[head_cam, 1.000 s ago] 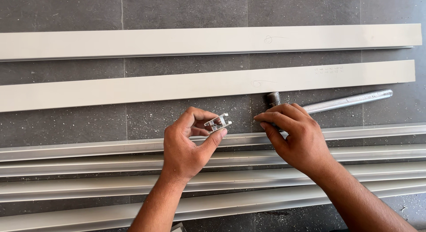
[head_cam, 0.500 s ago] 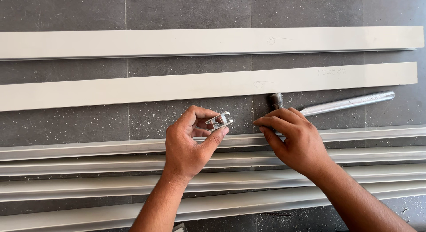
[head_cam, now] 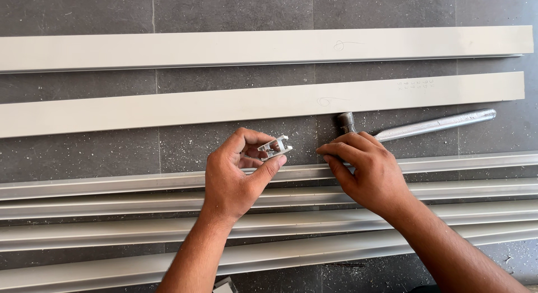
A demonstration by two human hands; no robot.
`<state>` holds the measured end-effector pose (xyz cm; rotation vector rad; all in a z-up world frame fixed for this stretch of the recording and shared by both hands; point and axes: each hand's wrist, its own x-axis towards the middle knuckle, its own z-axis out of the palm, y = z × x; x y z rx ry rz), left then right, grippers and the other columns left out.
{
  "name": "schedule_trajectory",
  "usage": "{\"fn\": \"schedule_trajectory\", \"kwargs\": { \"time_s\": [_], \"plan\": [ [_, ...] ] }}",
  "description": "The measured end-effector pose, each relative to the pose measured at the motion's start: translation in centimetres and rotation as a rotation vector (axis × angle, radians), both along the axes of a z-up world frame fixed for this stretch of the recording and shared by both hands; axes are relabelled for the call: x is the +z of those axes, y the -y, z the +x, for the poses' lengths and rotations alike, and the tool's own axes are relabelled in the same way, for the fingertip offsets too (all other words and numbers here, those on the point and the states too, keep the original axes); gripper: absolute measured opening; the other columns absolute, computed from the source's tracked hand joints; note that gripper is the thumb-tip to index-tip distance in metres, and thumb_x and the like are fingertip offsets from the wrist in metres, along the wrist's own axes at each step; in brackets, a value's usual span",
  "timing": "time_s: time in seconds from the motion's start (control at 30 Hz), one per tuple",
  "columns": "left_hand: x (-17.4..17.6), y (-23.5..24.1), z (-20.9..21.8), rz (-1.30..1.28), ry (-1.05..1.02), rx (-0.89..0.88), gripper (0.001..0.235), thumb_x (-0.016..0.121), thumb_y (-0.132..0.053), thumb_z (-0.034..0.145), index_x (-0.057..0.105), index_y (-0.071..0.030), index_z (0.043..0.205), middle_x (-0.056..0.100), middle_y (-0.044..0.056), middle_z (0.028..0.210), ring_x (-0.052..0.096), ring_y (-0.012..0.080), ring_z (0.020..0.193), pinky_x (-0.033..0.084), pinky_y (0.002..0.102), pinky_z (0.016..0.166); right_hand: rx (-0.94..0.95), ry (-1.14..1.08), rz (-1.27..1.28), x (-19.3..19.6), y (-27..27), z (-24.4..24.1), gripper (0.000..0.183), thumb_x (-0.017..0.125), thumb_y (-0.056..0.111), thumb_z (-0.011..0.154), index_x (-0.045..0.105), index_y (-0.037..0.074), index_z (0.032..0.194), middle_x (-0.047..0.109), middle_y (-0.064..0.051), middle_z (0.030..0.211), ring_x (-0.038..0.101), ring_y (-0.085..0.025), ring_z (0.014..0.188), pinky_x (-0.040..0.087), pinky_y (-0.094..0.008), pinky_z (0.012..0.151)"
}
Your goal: The person sits on a tiled floor and uses a hammer to tap small metal brackets onto long aluminum profiles. They then switch to a red cordless drill to drive screws into the profiles, securing the brackets in place.
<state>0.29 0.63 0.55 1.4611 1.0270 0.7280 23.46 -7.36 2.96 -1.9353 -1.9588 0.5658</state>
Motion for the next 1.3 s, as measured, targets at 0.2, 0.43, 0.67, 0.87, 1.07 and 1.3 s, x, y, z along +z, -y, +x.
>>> {"fn": "schedule_trajectory", "kwargs": {
  "time_s": [0.2, 0.43, 0.67, 0.87, 1.07, 1.3],
  "plan": [
    [0.18, -0.11, 0.09, 0.013, -0.047, -0.012, 0.024, 0.083, -0.02, 0.085, 0.071, -0.01, 0.103, 0.077, 0.004, 0.097, 0.075, 0.01, 0.088, 0.065, 0.025, 0.066, 0.002, 0.036, 0.052, -0.74, 0.24, -0.1, 0.016, 0.068, 0.01, 0.089, 0.077, 0.012, 0.103, 0.073, -0.005, 0.09, 0.067, -0.023, 0.082, 0.054, -0.042, 0.077],
    [0.14, 0.16, 0.06, 0.068, -0.039, -0.007, 0.022, 0.082, -0.015, 0.086, 0.07, -0.009, 0.103, 0.078, 0.004, 0.097, 0.075, 0.0096, 0.086, 0.065, 0.023, 0.066, -0.026, 0.038, 0.078, -0.86, 0.31, -0.39, 0.014, 0.068, 0.008, 0.09, 0.076, 0.011, 0.101, 0.071, -0.004, 0.085, 0.065, -0.023, 0.075, 0.052, -0.042, 0.073],
    [0.02, 0.37, 0.16, 0.088, -0.023, 0.003, 0.021, 0.081, -0.012, 0.086, 0.07, -0.008, 0.104, 0.078, 0.005, 0.097, 0.075, 0.0089, 0.086, 0.064, 0.023, 0.067, -0.019, 0.034, 0.097, -0.75, 0.43, -0.39, 0.016, 0.068, 0.008, 0.089, 0.075, 0.011, 0.103, 0.07, -0.005, 0.085, 0.066, -0.024, 0.078, 0.052, -0.042, 0.074],
    [-0.05, 0.44, 0.2, 0.114, -0.032, 0.002, 0.023, 0.082, -0.012, 0.086, 0.069, -0.007, 0.104, 0.077, 0.005, 0.097, 0.075, 0.0089, 0.086, 0.064, 0.022, 0.067, -0.022, 0.039, 0.088, -0.83, 0.48, -0.35, 0.015, 0.067, 0.01, 0.09, 0.075, 0.011, 0.104, 0.07, -0.005, 0.083, 0.066, -0.024, 0.077, 0.052, -0.043, 0.074],
    [-0.12, 0.41, 0.2, 0.115, -0.032, 0.001, 0.022, 0.081, -0.012, 0.087, 0.069, -0.008, 0.105, 0.078, 0.005, 0.097, 0.076, 0.0087, 0.086, 0.064, 0.022, 0.068, -0.031, 0.059, 0.082, -1.01, 0.62, -0.36, 0.013, 0.067, 0.011, 0.092, 0.075, 0.012, 0.103, 0.069, -0.004, 0.081, 0.066, -0.023, 0.078, 0.053, -0.043, 0.076],
    [0.0, 0.46, 0.15, 0.109, -0.029, 0.011, 0.024, 0.082, -0.012, 0.086, 0.069, -0.008, 0.105, 0.078, 0.005, 0.099, 0.076, 0.0092, 0.086, 0.062, 0.022, 0.069, -0.037, 0.051, 0.09, -0.97, 0.82, -0.4, 0.015, 0.066, 0.012, 0.092, 0.075, 0.012, 0.104, 0.07, -0.005, 0.085, 0.066, -0.024, 0.08, 0.053, -0.043, 0.077]
  ]
}}
